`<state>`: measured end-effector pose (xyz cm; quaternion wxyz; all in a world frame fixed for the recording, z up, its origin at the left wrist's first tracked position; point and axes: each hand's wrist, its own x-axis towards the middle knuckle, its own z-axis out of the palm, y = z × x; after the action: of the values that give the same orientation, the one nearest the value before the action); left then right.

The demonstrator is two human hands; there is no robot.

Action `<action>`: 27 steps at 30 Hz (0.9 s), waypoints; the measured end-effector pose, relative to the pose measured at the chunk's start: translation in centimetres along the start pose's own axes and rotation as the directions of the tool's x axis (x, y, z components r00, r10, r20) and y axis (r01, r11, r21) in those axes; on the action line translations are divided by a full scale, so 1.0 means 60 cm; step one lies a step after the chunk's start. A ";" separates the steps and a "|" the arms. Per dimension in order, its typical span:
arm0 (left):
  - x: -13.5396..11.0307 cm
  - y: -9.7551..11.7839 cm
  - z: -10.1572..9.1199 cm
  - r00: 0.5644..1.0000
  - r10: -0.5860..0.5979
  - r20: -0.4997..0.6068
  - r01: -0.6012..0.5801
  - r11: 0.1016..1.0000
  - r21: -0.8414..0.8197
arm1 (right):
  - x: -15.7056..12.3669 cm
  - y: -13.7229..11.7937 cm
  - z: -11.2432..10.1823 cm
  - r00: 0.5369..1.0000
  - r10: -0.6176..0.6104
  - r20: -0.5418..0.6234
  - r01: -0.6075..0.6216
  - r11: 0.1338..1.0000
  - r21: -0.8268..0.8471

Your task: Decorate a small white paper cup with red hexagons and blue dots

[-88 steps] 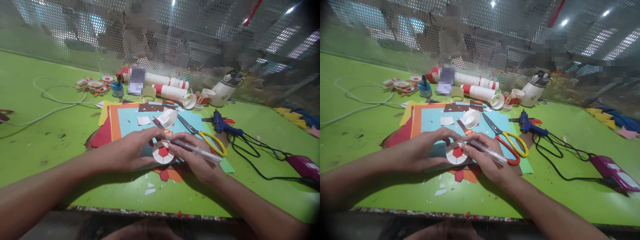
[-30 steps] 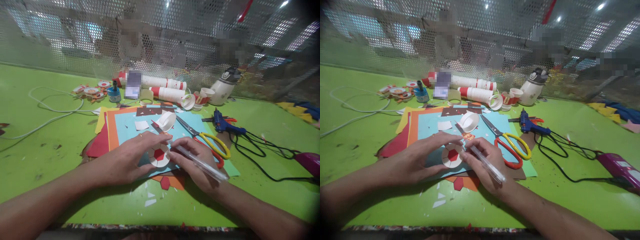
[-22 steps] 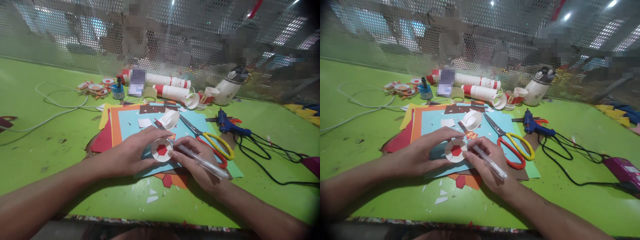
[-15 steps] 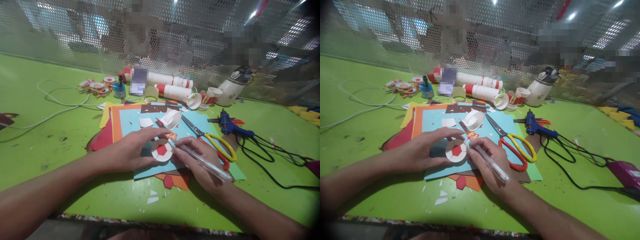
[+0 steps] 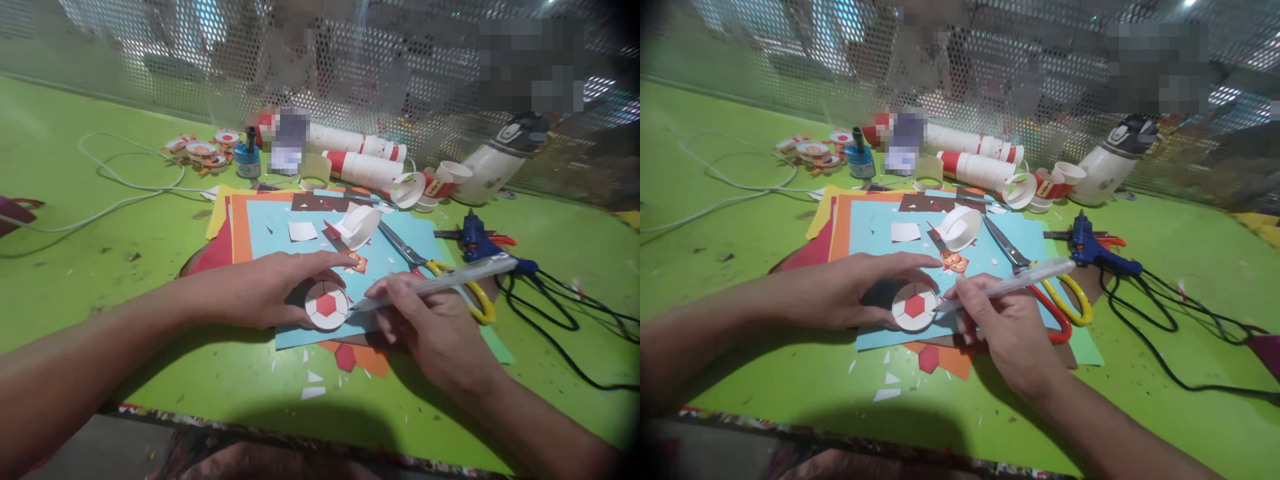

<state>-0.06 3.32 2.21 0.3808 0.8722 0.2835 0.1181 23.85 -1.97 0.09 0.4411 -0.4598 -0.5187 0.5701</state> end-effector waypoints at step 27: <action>0.002 0.003 -0.001 1.000 0.013 0.021 -0.013 1.000 0.028 | -0.009 -0.016 0.016 0.996 0.008 0.090 0.043 0.831 -0.555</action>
<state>0.10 3.31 2.36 0.3704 0.8805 0.2755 0.1075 23.06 -2.59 1.14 0.2700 -0.5378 -0.6853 0.4103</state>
